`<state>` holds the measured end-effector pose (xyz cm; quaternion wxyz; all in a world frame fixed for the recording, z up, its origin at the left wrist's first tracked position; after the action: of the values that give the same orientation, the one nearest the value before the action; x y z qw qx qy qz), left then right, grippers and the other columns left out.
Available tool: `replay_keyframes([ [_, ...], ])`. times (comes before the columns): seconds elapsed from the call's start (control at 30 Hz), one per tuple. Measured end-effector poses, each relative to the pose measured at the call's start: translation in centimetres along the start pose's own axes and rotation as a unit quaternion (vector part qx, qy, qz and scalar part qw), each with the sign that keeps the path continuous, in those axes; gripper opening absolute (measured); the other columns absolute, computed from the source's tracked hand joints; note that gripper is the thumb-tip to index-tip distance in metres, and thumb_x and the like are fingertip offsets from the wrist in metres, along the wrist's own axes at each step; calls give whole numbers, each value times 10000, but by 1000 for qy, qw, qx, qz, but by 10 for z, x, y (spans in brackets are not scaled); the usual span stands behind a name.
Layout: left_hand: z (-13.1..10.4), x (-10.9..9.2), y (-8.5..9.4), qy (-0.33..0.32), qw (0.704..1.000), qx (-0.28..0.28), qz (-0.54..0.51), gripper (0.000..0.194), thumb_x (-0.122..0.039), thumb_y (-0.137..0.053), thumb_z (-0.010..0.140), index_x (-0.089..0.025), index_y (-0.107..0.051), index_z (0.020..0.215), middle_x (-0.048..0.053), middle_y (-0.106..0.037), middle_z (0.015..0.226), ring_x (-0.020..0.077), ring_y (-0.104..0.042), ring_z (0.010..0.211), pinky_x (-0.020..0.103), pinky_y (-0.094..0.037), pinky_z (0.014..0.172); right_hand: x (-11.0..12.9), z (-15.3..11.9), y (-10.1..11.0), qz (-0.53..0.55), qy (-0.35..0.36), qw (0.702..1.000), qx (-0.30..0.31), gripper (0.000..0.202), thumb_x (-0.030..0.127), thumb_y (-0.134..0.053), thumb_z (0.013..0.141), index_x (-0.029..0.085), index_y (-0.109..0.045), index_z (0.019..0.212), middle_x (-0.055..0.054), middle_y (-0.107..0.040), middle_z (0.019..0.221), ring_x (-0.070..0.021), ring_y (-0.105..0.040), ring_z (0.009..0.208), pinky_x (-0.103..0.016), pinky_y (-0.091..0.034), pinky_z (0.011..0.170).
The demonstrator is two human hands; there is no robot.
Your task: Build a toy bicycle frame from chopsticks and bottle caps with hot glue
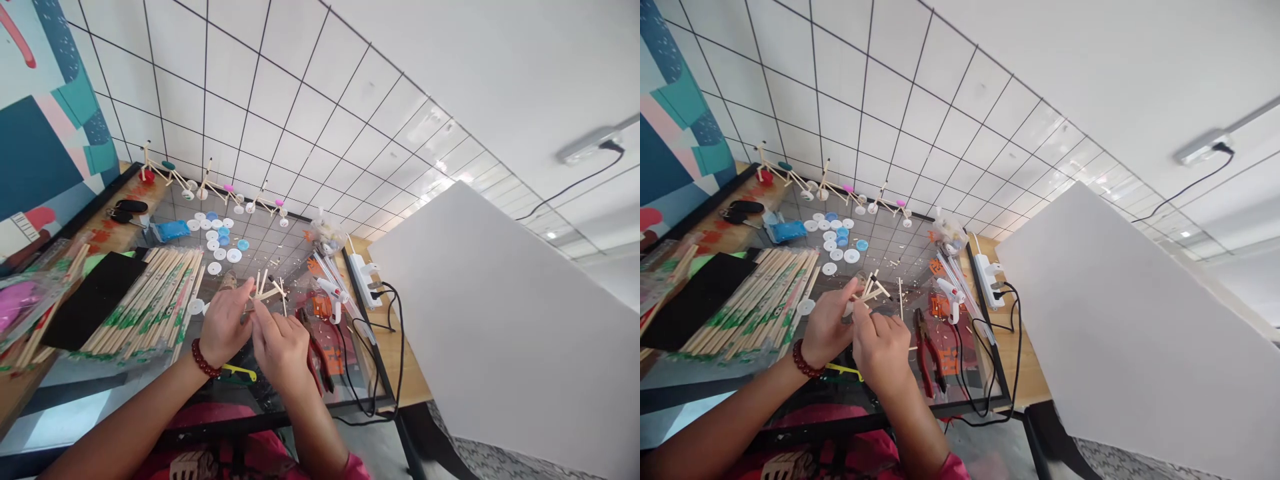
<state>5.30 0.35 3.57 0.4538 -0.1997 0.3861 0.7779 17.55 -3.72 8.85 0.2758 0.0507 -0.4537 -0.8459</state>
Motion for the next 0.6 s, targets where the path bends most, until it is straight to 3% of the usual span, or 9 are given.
replay_keyframes([
  [0.13, -2, -5, 0, -64, 998, 5, 26, 549, -196, -564, 897, -219, -486, 1441, 142, -742, 1157, 289, -699, 983, 431, -477, 877, 1, 4, -14, -16, -27, 999, 14, 350, 168, -472, 967, 152, -621, 1283, -66, -706, 750, -174, -642, 598, -297, -472, 583],
  [0.27, -4, -10, 0, -105, 994, 2, 37, 614, -144, -560, 898, -216, -426, 1493, 149, -734, 1178, 288, -692, 1004, 432, -454, 889, 1, 2, -12, -41, -38, 998, -12, 277, 154, -461, 966, 170, -674, 1142, -57, -713, 731, -159, -630, 585, -278, -453, 575],
  [0.6, -1, -17, 2, -76, 997, -2, 11, 777, -175, -600, 895, -244, -246, 1583, 129, -732, 1178, 284, -689, 965, 411, -474, 853, 0, 4, -9, 1, -47, 997, -55, 159, 160, -486, 988, 208, -630, 940, -43, -735, 771, -169, -658, 647, -300, -426, 612],
])
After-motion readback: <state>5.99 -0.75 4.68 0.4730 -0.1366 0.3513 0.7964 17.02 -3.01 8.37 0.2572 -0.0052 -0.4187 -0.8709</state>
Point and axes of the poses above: each hand's wrist, its own z-axis towards the middle knuckle, its own y-axis out of the back of the hand, x = y × z, the point moved 4 cm from there along z, towards the middle knuckle
